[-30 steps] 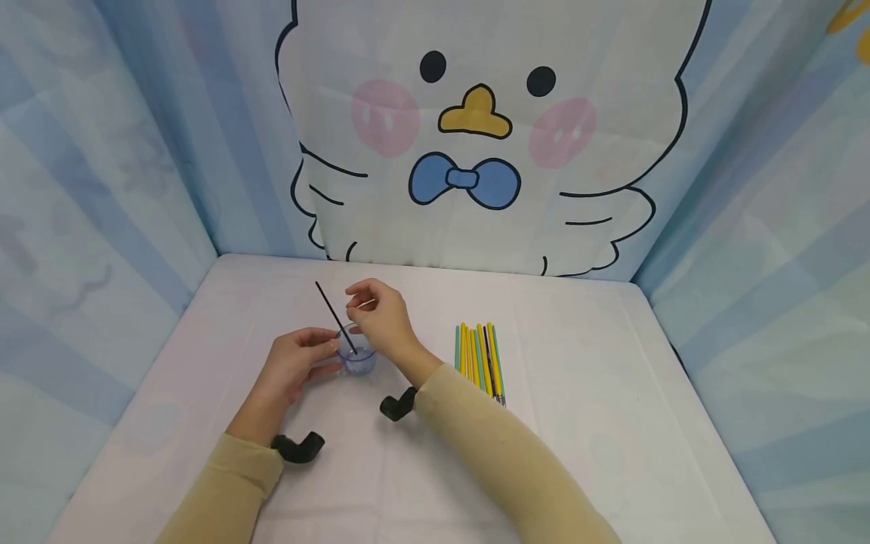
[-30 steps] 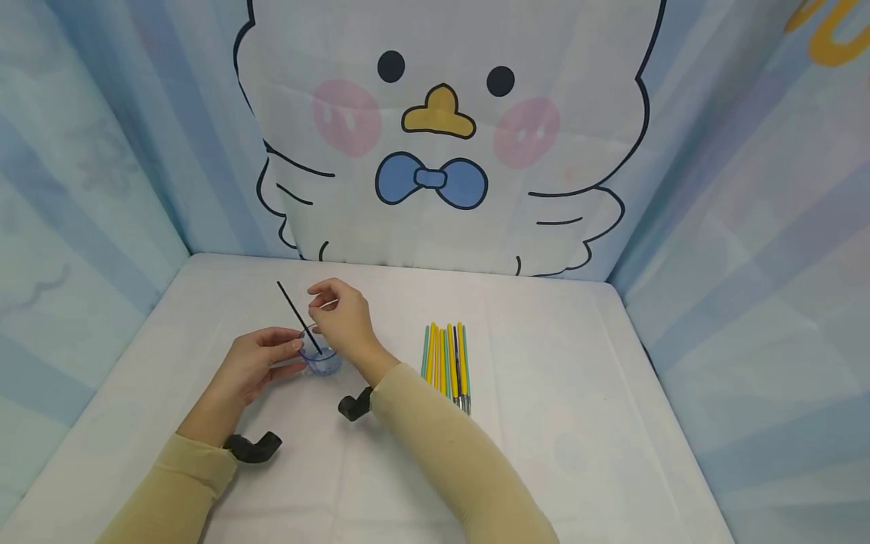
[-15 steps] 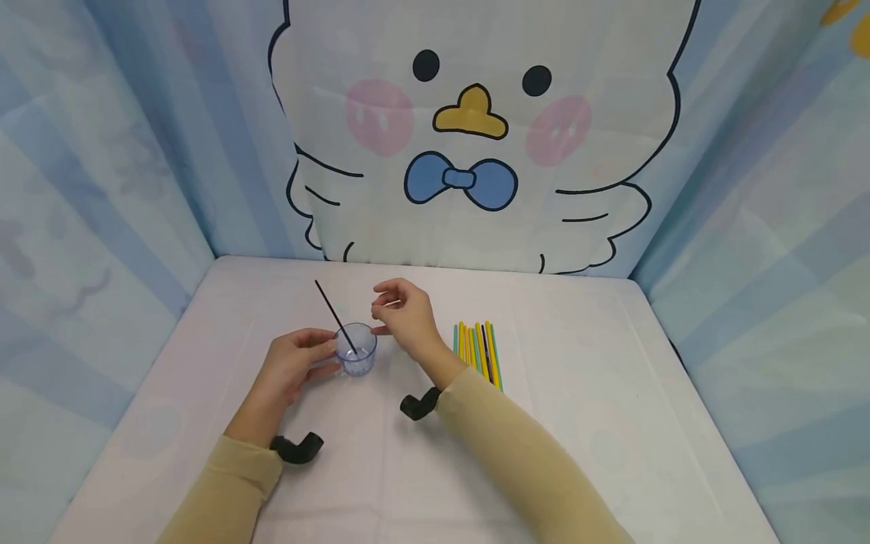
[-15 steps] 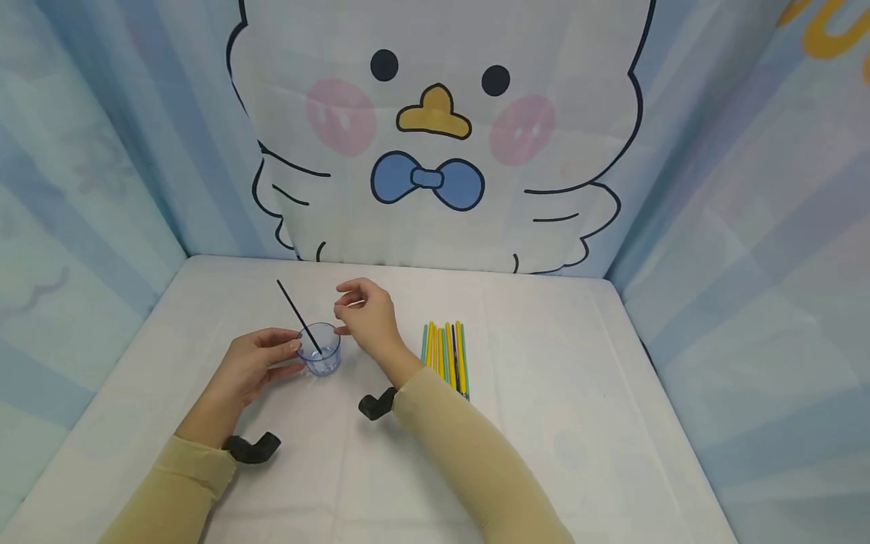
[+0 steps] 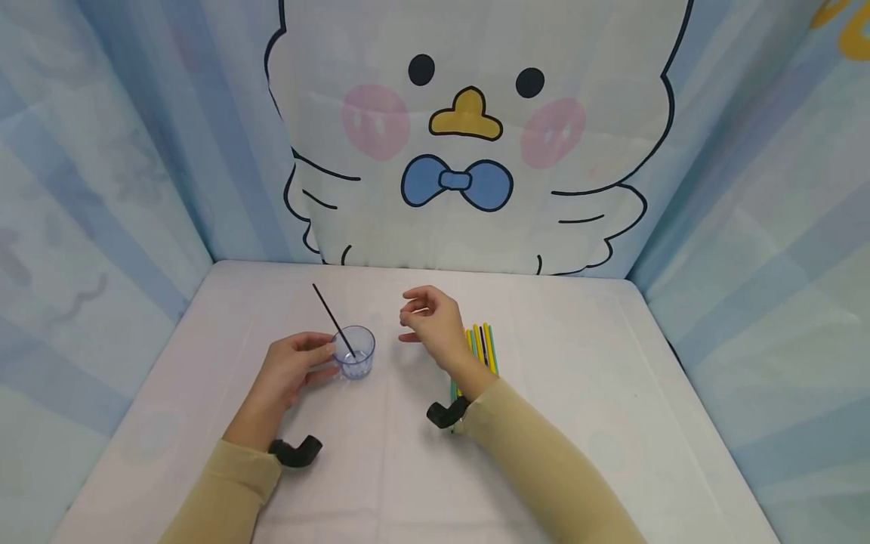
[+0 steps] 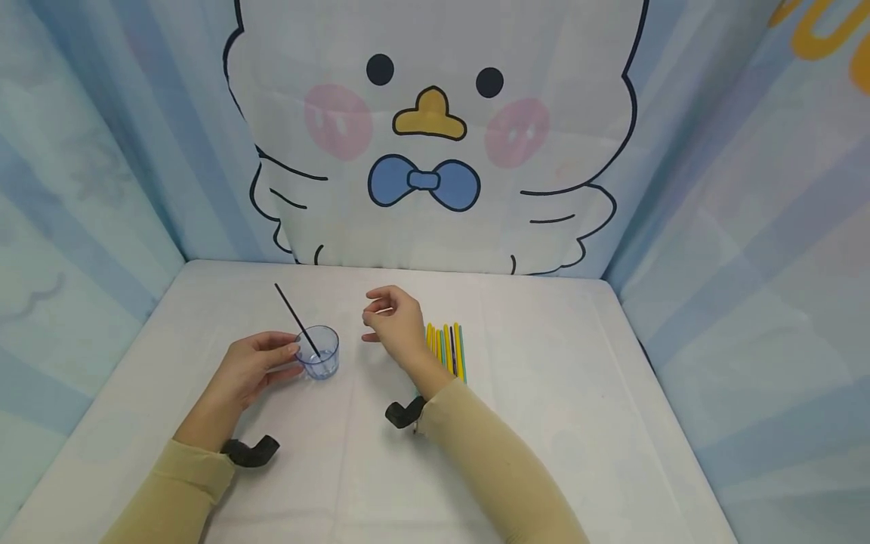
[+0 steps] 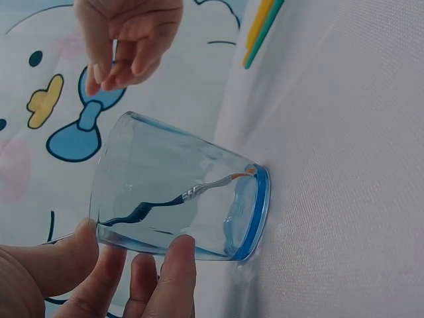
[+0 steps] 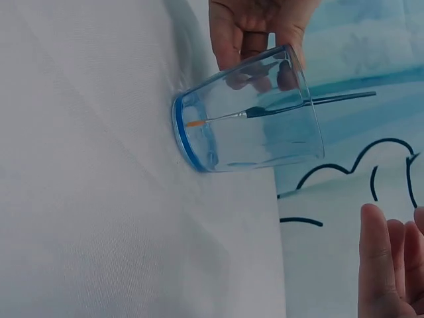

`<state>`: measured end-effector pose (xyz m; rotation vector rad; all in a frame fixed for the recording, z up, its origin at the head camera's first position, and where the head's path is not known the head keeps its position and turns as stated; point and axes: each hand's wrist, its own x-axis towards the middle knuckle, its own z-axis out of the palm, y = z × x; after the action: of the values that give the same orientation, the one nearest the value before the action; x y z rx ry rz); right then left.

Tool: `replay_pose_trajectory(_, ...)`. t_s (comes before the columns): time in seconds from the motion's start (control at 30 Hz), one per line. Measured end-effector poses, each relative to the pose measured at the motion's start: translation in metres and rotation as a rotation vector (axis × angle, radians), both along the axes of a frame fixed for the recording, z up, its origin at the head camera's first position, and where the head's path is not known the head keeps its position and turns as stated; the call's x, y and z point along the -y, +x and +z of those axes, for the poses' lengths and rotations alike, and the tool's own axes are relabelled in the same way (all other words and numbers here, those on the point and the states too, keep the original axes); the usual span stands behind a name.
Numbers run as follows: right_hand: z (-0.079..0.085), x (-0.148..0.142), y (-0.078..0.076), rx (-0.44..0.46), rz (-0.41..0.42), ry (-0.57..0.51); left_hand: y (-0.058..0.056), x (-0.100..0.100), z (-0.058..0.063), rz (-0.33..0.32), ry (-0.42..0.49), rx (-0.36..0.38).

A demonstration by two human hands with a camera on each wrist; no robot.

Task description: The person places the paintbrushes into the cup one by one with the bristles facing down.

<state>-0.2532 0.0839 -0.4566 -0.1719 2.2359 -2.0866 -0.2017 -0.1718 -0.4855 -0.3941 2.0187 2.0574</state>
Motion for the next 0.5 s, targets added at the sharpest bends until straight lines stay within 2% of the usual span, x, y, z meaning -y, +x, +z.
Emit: replay_pose_trajectory(0.5, 0.000, -0.043, 0.008, 0.036, -0.080, -0.006, 0.000, 0.000, 0.001, 0.005, 0.011, 0.001)
